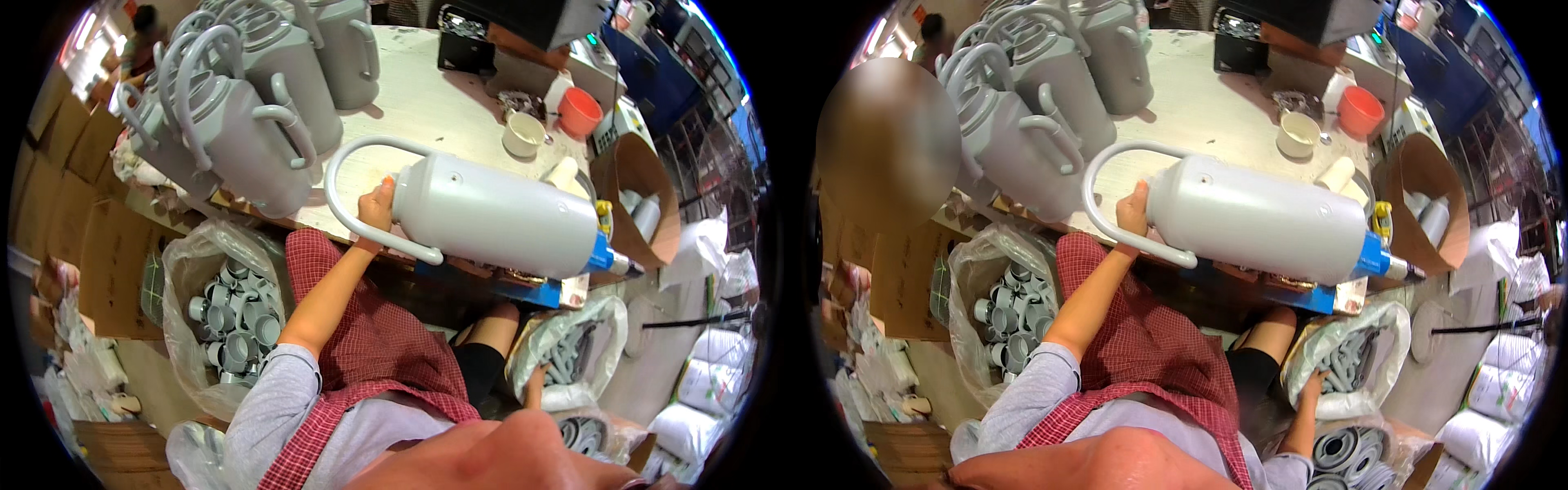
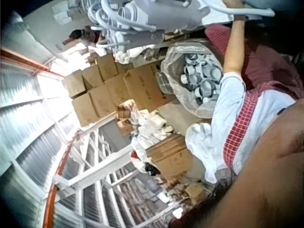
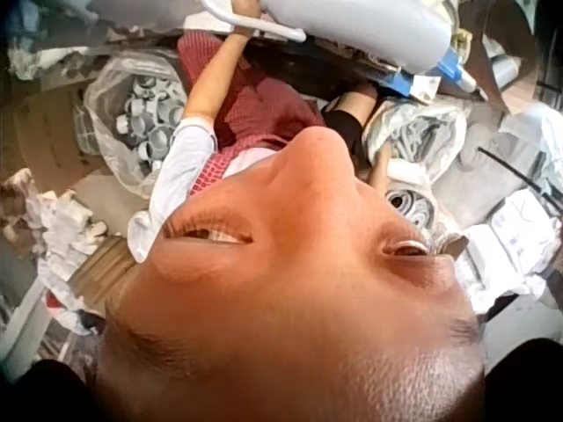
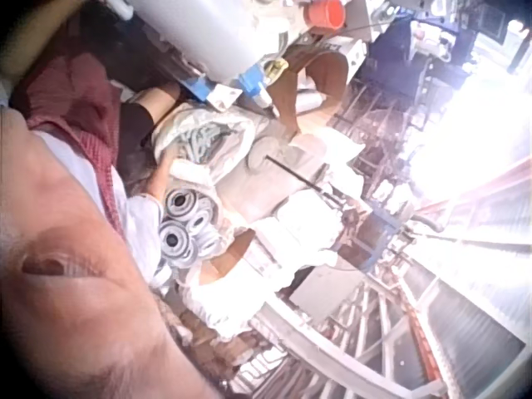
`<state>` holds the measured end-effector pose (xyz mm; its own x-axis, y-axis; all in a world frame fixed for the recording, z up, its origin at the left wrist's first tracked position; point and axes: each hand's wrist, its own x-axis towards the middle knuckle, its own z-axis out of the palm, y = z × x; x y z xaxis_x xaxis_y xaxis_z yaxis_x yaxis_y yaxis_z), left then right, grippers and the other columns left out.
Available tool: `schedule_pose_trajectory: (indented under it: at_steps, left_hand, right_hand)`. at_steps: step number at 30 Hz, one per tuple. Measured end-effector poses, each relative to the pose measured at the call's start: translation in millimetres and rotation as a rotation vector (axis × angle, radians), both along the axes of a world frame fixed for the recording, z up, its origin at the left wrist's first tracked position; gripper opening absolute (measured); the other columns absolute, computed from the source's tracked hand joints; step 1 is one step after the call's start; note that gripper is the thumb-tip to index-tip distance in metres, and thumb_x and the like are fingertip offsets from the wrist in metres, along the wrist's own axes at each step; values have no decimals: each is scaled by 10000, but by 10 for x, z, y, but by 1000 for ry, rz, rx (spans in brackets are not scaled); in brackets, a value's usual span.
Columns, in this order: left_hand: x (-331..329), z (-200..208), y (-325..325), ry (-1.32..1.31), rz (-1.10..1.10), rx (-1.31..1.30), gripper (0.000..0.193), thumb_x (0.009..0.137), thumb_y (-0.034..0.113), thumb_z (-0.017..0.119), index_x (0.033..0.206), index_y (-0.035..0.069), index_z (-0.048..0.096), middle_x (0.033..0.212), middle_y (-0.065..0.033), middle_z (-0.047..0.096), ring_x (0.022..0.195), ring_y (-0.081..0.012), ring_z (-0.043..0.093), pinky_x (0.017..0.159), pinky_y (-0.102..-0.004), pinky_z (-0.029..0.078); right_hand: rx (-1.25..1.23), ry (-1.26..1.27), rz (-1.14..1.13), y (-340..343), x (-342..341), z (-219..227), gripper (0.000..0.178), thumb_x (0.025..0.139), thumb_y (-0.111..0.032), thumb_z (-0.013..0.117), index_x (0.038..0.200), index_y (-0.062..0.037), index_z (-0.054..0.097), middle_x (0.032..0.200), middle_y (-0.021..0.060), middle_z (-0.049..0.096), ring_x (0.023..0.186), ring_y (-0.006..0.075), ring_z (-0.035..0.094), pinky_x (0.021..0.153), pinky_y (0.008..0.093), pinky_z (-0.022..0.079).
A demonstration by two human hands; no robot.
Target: The person assembles white electric kettles by inserting small metal components into the base of the kettle body and then attaching the handle. The person handles the kettles one at a time, repeating the process for multiple units.
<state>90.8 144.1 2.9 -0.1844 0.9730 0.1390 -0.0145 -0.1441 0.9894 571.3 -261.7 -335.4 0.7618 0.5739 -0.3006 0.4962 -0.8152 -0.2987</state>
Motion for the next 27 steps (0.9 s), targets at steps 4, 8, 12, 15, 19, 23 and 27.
schedule_pose_trajectory:
  at_steps: [4,8,12,15,19,23,27]
  left_hand:
    - [-44,-72,51,207,100,-23,538,986,381,545,602,6,583,492,11,435,499,-106,383,462,-349,337]
    - [-531,-323,87,125,232,19,425,998,366,526,832,-6,648,702,-30,590,610,-112,523,547,-304,438]
    - [-238,-196,101,-108,127,-29,433,1013,372,490,914,-8,672,772,-44,654,625,-110,573,561,-264,467]
    - [-322,-288,145,-107,84,34,464,1023,382,458,900,-21,652,781,-58,649,640,-104,576,544,-252,457]
    - [-310,-260,98,-122,63,17,462,1021,375,469,858,-16,653,777,-49,643,650,-99,566,546,-259,450]
    - [-419,-519,209,-58,105,57,498,991,419,519,749,9,666,665,-13,609,571,-81,503,509,-255,407]
    - [-268,-393,82,1,68,-32,448,999,357,528,750,0,633,625,8,541,545,-90,437,512,-269,384]
  right_hand:
    - [-236,-112,142,178,-150,155,282,947,-187,422,1020,-35,648,1011,219,659,965,348,640,810,468,508]
    - [4,-157,416,575,-353,1358,179,800,-101,612,956,-21,652,965,232,646,938,410,606,819,491,482]
    - [447,42,70,27,8,2241,370,848,-130,660,1191,-1,612,1137,191,650,1026,296,636,876,326,476]
    - [810,181,-23,-5,-155,3130,387,866,-133,650,1233,-22,607,1141,117,662,1022,184,624,891,296,466]
    - [962,143,55,443,-604,3947,387,845,-81,666,1226,-39,614,1088,97,668,974,148,618,865,283,471]
    - [916,9,411,1153,-982,4275,374,793,-16,707,1159,-43,634,978,98,688,851,173,657,745,281,505]
    - [912,-147,787,1756,-1312,4802,377,757,-6,736,1120,-39,638,934,127,678,806,251,670,702,314,518]
